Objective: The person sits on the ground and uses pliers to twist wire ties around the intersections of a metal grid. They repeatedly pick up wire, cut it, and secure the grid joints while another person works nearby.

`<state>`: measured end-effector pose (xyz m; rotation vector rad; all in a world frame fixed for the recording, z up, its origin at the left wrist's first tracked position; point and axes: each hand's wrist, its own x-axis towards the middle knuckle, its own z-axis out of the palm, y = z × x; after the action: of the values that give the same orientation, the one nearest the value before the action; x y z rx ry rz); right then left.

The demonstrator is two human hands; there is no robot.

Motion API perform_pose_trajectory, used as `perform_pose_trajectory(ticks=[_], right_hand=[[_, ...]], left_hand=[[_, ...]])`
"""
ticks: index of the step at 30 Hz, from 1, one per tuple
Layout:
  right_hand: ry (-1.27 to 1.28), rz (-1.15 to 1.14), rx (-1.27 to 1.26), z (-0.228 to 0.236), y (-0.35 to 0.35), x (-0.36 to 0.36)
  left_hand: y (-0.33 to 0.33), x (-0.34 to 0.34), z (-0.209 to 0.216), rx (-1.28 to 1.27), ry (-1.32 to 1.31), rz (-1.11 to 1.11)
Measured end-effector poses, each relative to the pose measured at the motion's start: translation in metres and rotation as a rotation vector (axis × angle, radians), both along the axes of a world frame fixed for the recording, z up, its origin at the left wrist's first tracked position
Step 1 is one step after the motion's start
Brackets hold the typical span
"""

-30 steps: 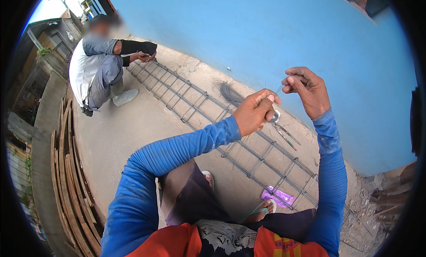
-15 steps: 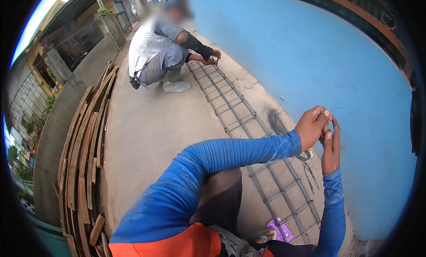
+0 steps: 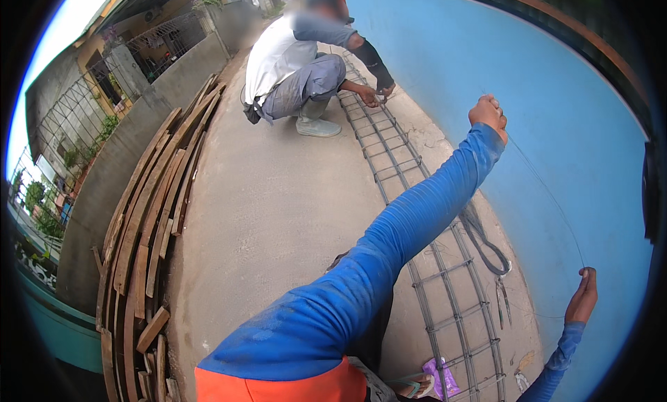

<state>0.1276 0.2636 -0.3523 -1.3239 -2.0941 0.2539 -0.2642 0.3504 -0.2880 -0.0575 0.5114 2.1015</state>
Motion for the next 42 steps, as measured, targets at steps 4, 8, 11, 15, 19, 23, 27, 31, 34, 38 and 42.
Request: perform_pose_trajectory(ticks=[4, 8, 11, 15, 19, 23, 27, 31, 34, 38, 42], right_hand=[[-0.101, 0.509, -0.895, -0.022, -0.068, -0.04], [0.414, 0.853, -0.896, 0.035, -0.093, 0.005], [0.641, 0.352, -0.606, 0.049, -0.042, 0.012], [-0.206, 0.235, -0.588, -0.031, -0.054, -0.055], [0.307, 0.966, -0.825, -0.027, -0.091, -0.025], [0.958, 0.253, -0.547, 0.017, -0.005, 0.038], [0.069, -0.122, -0.379, -0.057, 0.015, -0.007], [0.073, 0.836, -0.676, -0.099, -0.069, -0.045], [0.217, 0.669, -0.433, -0.051, -0.071, -0.015], [0.076, 0.311, -0.187, -0.031, -0.022, -0.004], [-0.065, 0.272, -0.033, -0.072, -0.002, -0.017]], left_hand=[[-0.01, 0.009, 0.017, 0.308, 0.105, -0.011], [-0.013, -0.007, 0.016, 0.265, 0.112, 0.066], [-0.012, -0.016, 0.012, 0.281, 0.07, 0.045], [-0.01, -0.014, 0.015, 0.4, 0.158, -0.057], [-0.004, -0.039, 0.002, 0.368, 0.202, 0.034], [0.007, -0.061, -0.01, 0.331, 0.149, 0.059], [0.028, -0.062, -0.006, 0.691, 0.296, -0.226], [0.048, -0.119, -0.03, 0.684, 0.422, -0.228], [0.052, -0.163, -0.06, 0.555, 0.418, -0.095], [0.049, -0.121, -0.073, 0.321, 0.288, -0.083], [0.047, -0.018, -0.067, 0.134, 0.517, -0.197]])
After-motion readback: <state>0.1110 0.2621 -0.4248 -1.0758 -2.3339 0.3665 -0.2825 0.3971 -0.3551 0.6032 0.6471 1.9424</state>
